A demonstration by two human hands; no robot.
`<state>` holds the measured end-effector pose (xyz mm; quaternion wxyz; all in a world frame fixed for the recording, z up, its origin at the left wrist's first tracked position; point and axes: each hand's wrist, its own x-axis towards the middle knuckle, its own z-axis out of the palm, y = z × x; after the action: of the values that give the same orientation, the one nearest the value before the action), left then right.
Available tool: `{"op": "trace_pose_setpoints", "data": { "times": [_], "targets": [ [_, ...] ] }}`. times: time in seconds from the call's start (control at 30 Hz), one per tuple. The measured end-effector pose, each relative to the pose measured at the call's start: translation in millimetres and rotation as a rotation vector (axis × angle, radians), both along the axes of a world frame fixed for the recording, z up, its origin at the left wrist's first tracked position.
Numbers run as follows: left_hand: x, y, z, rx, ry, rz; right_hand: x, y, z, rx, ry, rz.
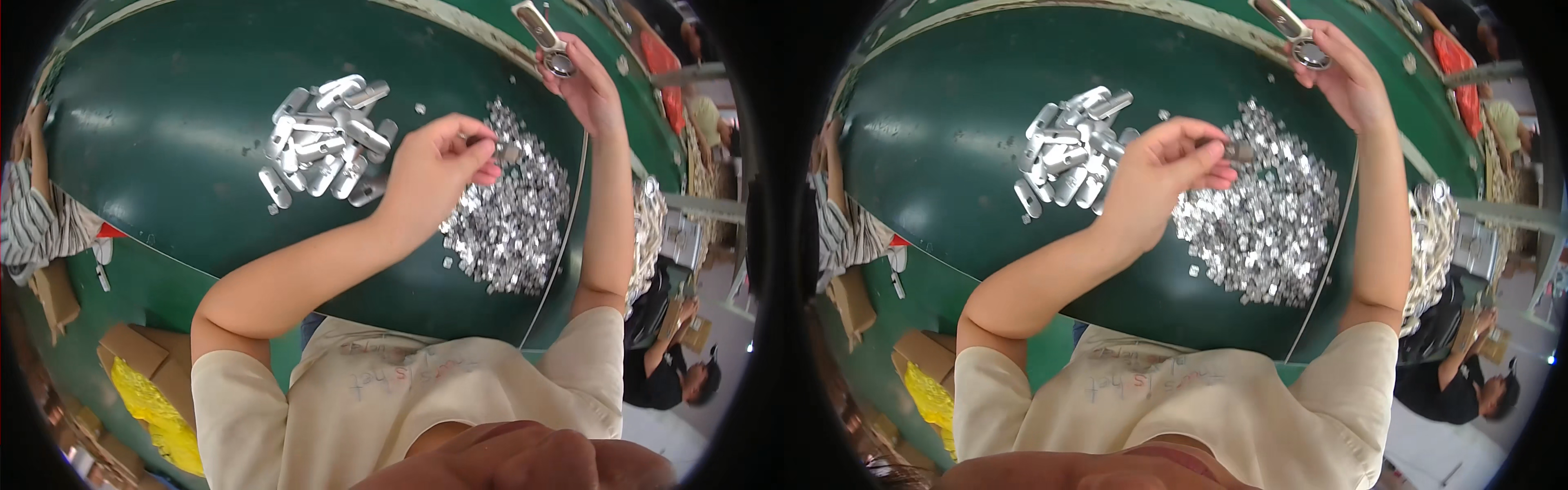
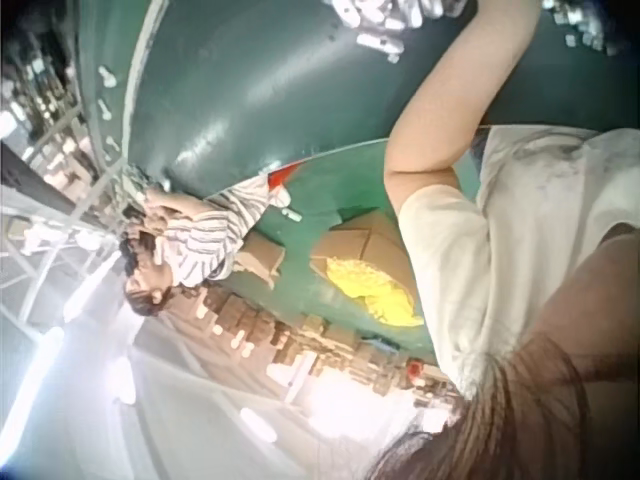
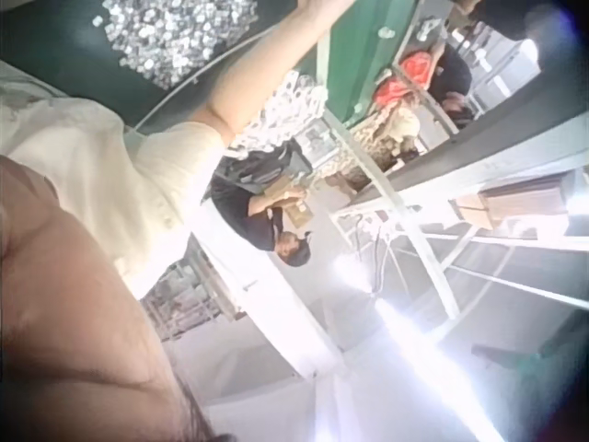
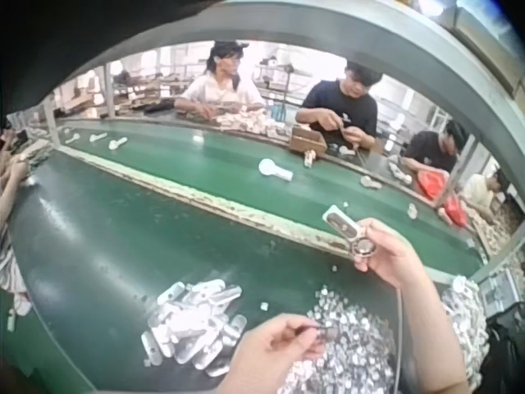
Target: Assembling small metal plates into plastic housings on a production line.
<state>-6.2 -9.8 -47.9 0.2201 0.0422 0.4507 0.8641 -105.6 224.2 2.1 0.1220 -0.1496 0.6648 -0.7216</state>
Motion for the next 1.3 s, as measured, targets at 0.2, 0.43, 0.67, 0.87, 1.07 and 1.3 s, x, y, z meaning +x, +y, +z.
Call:
{"op": "trace_pose_setpoints", "data": {
  "times": [0.2, 0.43, 0.67, 0.87, 1.07, 1.3],
  "targets": [
    [1.6, -0.4, 8.9, -0.113, 0.014, -0.004, 55.2, 42.5, -22.9, 1.196, 0.430, -0.537],
    [10.2, 11.3, -7.3, -0.044, -0.025, -0.050, -52.2, 96.3, -61.1, 1.543, 0.430, -0.726],
    [-0.4, -3.6, -2.7, -0.064, -0.049, 0.044, -79.7, -40.9, -14.4, 1.296, 0.482, -0.209],
    [-4.8, -6.1, 6.6, -0.089, -0.017, 0.039, -13.5, -20.0, -20.4, 1.245, 0.379, -0.161],
    [0.8, 0.7, 15.6, -0.144, 0.109, 0.020, -2.7, -3.7, -62.7, 1.129, 0.423, -0.330],
    [8.5, 0.3, 23.5, -0.224, 0.163, -0.006, 65.1, -9.4, -24.3, 0.547, 0.113, -0.313]
  ]
}}
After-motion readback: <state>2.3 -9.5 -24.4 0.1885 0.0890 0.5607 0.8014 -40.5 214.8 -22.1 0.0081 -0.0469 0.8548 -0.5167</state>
